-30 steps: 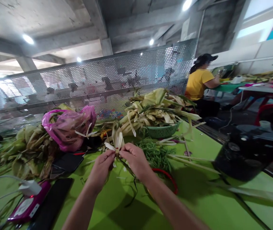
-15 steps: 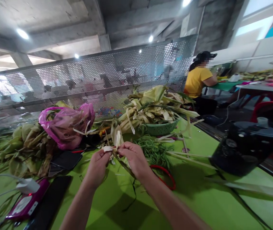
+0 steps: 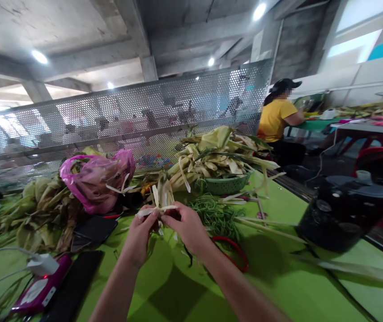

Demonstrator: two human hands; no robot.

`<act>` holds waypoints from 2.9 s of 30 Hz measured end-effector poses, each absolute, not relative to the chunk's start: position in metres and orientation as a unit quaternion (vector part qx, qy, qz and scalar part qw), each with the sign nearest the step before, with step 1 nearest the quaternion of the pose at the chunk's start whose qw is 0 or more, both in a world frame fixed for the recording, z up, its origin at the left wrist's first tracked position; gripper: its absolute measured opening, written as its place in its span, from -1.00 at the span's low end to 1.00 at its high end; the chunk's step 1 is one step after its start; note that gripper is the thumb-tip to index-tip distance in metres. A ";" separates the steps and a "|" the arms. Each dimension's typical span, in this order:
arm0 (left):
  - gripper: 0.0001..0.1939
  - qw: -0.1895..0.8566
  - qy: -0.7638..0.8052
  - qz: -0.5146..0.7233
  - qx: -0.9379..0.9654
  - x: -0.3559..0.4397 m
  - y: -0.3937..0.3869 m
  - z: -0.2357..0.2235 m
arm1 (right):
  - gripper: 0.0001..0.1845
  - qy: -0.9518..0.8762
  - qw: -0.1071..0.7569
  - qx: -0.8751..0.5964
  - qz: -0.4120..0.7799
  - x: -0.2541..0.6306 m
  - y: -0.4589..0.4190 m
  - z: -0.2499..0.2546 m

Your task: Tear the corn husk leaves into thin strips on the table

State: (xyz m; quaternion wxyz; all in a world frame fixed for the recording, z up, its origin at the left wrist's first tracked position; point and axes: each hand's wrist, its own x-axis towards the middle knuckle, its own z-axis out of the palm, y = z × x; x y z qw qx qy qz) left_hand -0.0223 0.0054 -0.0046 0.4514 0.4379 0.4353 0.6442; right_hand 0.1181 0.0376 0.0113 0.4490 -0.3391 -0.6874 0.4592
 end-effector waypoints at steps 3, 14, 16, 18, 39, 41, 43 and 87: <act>-0.73 0.463 0.420 0.657 0.421 -0.021 0.005 -0.005 | -0.85 -0.728 0.441 -0.339 0.401 0.117 0.036 0.009; -0.70 0.575 0.348 0.711 0.207 -0.008 0.004 -0.003 | -0.75 -0.550 0.447 -0.271 0.651 0.103 0.033 0.000; -0.70 0.597 0.330 0.701 0.209 -0.009 0.004 -0.001 | -0.72 -0.504 0.436 -0.253 0.701 0.103 0.036 -0.002; -0.71 0.598 0.337 0.691 0.227 -0.011 0.004 0.001 | -0.70 -0.510 0.430 -0.251 0.701 0.106 0.038 -0.001; -0.63 0.472 0.436 0.642 0.418 -0.010 0.005 -0.004 | -0.76 -0.692 0.502 -0.362 0.372 0.122 0.034 0.017; -0.62 0.471 0.443 0.634 0.424 -0.009 0.005 -0.003 | -0.76 -0.693 0.499 -0.369 0.368 0.123 0.036 0.016; -0.62 0.464 0.446 0.638 0.423 -0.009 0.005 -0.002 | -0.77 -0.698 0.493 -0.373 0.361 0.122 0.037 0.014; -0.83 0.229 0.518 0.585 0.581 -0.031 0.006 0.005 | -0.76 -0.391 0.566 -0.252 0.681 0.130 0.044 0.019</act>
